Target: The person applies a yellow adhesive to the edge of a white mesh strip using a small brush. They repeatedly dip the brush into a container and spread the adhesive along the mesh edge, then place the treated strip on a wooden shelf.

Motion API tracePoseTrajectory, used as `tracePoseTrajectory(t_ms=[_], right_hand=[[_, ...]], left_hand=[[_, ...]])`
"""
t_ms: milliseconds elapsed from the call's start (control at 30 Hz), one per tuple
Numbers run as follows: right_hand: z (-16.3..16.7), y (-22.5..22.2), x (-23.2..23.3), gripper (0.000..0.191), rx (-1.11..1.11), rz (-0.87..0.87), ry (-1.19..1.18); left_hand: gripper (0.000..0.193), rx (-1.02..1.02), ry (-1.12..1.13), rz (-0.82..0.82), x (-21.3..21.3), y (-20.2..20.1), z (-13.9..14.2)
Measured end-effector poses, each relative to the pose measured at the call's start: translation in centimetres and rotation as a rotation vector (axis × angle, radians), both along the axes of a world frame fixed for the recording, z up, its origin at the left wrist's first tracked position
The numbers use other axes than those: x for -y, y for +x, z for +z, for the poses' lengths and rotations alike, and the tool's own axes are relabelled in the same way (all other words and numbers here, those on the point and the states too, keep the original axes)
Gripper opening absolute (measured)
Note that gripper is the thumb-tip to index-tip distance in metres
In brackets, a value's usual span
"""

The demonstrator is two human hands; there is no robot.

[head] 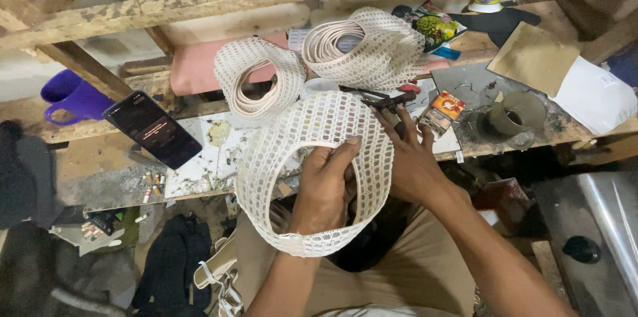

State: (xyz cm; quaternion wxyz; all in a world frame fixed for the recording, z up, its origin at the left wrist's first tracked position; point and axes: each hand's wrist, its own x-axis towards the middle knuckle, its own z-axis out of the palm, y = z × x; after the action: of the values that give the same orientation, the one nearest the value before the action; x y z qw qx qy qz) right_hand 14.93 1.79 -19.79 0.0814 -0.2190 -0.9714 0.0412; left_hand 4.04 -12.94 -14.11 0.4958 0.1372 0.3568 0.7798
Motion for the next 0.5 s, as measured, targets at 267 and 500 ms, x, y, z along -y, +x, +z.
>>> tracePoseTrajectory(t_ms=[267,500], right_hand=[[1.5,1.2,1.2,0.068,-0.162,-0.061,-0.078],[2.1,3.3,1.3,0.025,-0.298,-0.126,-0.167]], left_hand=[[0.023,-0.094,-0.025,0.014,0.6,-0.8,0.3],[0.021,-0.140,0.024,0.054,0.0,-1.3,-1.0]])
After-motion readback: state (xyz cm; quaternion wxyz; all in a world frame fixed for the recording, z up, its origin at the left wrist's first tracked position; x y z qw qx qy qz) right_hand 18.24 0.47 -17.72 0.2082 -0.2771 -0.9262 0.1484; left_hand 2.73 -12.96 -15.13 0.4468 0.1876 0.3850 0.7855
